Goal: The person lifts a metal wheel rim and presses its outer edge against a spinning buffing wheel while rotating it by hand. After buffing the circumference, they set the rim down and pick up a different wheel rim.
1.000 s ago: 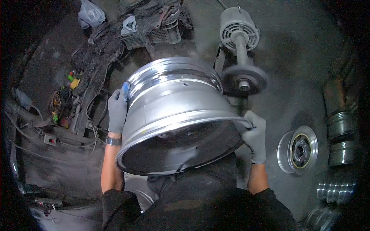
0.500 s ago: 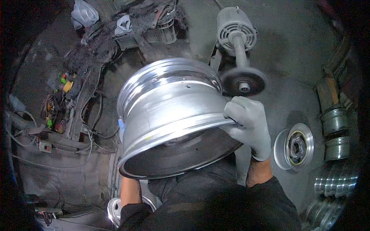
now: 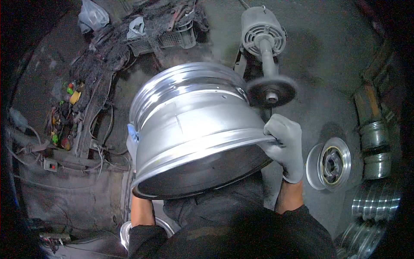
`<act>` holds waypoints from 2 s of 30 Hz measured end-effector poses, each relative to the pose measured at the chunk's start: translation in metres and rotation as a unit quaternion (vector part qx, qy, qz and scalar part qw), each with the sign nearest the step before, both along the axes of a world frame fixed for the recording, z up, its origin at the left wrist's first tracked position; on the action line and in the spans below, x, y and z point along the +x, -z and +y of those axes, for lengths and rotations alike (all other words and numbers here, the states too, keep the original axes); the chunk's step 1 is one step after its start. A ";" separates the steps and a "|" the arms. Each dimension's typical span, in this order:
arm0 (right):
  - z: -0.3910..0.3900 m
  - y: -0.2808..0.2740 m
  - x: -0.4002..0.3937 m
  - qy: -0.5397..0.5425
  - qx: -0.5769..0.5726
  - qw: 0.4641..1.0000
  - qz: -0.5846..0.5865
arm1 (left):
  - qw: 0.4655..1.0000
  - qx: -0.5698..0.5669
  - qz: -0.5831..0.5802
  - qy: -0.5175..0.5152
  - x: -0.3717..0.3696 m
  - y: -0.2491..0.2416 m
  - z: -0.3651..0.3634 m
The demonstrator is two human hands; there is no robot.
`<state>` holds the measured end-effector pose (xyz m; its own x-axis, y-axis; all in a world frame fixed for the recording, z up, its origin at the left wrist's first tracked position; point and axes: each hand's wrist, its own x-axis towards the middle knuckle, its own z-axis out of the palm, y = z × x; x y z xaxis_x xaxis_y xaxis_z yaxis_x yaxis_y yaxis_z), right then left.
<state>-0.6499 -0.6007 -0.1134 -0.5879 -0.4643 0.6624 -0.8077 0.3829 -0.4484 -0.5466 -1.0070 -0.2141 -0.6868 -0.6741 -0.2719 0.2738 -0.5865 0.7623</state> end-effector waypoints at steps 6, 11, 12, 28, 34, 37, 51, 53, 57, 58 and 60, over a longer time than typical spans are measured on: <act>0.010 0.026 0.000 0.024 -0.058 0.998 -0.023 | 0.907 -0.387 -0.164 0.001 0.002 0.016 -0.053; 0.020 0.053 0.002 0.037 -0.079 0.995 -0.047 | 0.839 -0.501 -0.212 -0.034 -0.004 -0.025 -0.038; 0.021 0.058 0.004 0.043 -0.086 0.994 -0.059 | 0.819 -0.527 -0.223 -0.042 -0.006 -0.029 -0.037; 0.034 0.118 0.008 0.080 -0.197 0.962 -0.172 | 0.823 -0.537 -0.185 0.016 -0.026 -0.088 -0.007; 0.029 0.141 0.015 0.085 -0.268 0.941 -0.188 | 0.806 -0.549 -0.220 0.022 -0.037 -0.116 0.019; 0.036 0.159 0.017 0.100 -0.245 0.940 -0.217 | 0.783 -0.590 -0.197 0.031 -0.042 -0.119 0.018; 0.018 0.037 0.002 0.032 -0.051 0.994 -0.089 | 0.768 -0.597 -0.230 0.036 -0.048 -0.121 0.016; 0.001 -0.010 0.002 0.006 -0.003 0.999 -0.047 | 0.766 -0.596 -0.235 0.050 -0.045 -0.122 0.021; -0.002 -0.011 -0.002 -0.013 0.073 0.997 0.003 | 0.785 -0.607 -0.121 -0.028 -0.034 -0.113 0.027; -0.001 -0.009 -0.003 -0.013 0.074 0.997 0.002 | 0.771 -0.627 -0.091 -0.067 -0.030 -0.102 0.024; 0.001 -0.007 -0.002 -0.007 0.064 0.998 -0.009 | 0.778 -0.619 -0.078 -0.074 -0.015 -0.046 -0.016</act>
<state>-0.6516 -0.5995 -0.1068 -0.5914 -0.5526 0.5873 -0.8060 0.4261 -0.4108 -0.5614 -1.0228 -0.1684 -0.6009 -0.5540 0.5761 0.1156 0.6530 0.7485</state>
